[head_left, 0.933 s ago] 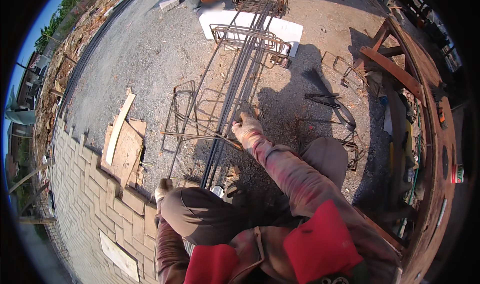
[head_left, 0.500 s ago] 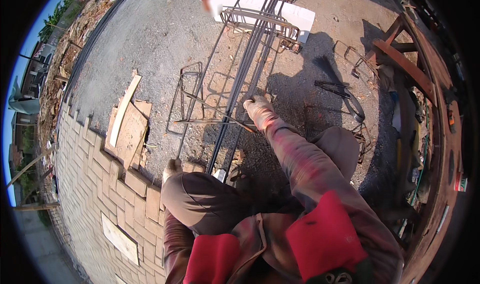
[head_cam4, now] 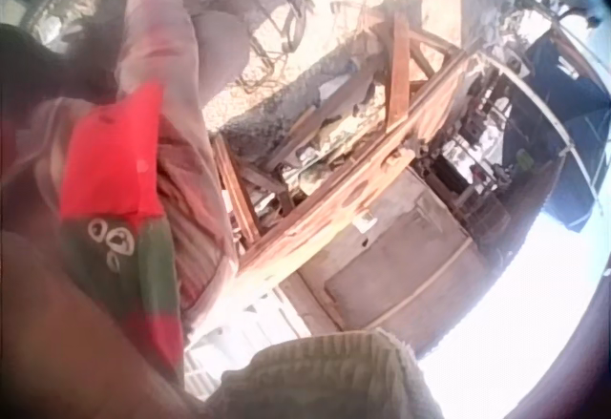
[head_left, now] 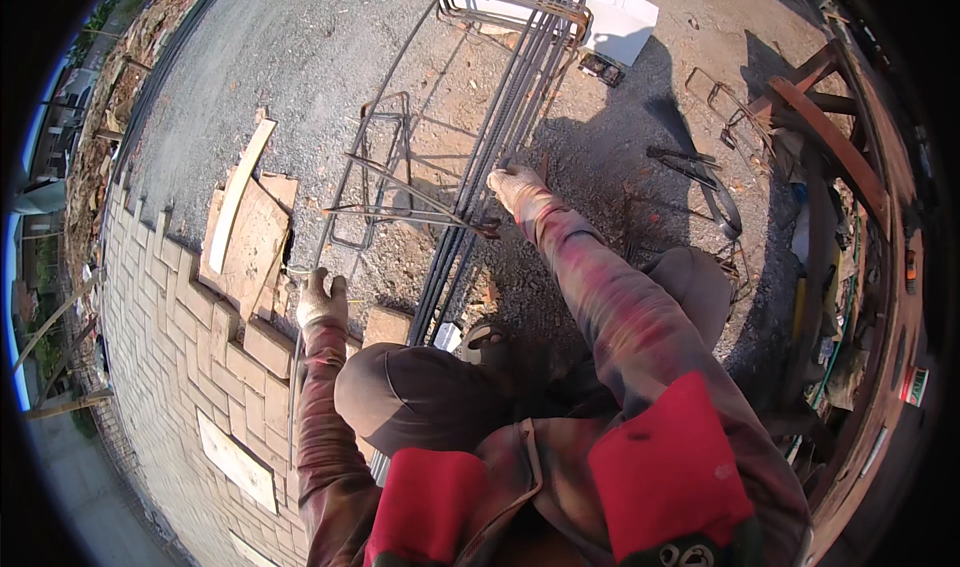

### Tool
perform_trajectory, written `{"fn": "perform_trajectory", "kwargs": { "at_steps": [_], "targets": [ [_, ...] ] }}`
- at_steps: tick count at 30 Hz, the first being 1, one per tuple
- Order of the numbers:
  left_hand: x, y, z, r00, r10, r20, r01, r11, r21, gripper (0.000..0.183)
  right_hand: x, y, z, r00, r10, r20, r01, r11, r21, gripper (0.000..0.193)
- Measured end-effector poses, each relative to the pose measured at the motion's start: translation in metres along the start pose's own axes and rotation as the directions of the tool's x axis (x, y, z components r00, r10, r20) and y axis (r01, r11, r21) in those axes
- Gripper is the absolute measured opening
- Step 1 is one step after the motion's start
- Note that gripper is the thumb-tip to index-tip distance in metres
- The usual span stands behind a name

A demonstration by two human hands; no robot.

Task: The person uses a tape measure and pliers to assemble a steel rebar reinforcement cage, tying wire around rebar rings and longitudinal bars while working on the ground.

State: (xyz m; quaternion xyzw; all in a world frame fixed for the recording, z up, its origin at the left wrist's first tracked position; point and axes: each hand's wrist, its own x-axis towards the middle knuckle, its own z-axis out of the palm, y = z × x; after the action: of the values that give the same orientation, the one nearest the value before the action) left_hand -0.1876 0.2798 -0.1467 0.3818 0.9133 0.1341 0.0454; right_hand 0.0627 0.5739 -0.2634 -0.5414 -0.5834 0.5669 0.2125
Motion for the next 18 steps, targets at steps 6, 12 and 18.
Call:
{"fn": "perform_trajectory", "kwargs": {
  "at_steps": [6,12,18],
  "targets": [
    [-0.099,0.069,0.018,0.538,-0.026,0.842,0.658,0.637,-0.401,0.044,-0.027,-0.025,0.008,0.998,0.022,0.057,-0.032,0.983,0.179,0.023],
    [-0.106,0.092,-0.009,0.63,-0.144,0.763,0.753,0.355,-0.554,0.048,-0.05,0.001,-0.015,0.994,-0.103,0.023,0.091,0.949,0.302,0.032],
    [-0.101,0.083,-0.013,0.645,-0.079,0.76,0.715,0.412,-0.565,0.049,-0.12,-0.029,-0.013,0.92,-0.33,0.21,0.367,0.915,-0.167,0.019]
  ]
}}
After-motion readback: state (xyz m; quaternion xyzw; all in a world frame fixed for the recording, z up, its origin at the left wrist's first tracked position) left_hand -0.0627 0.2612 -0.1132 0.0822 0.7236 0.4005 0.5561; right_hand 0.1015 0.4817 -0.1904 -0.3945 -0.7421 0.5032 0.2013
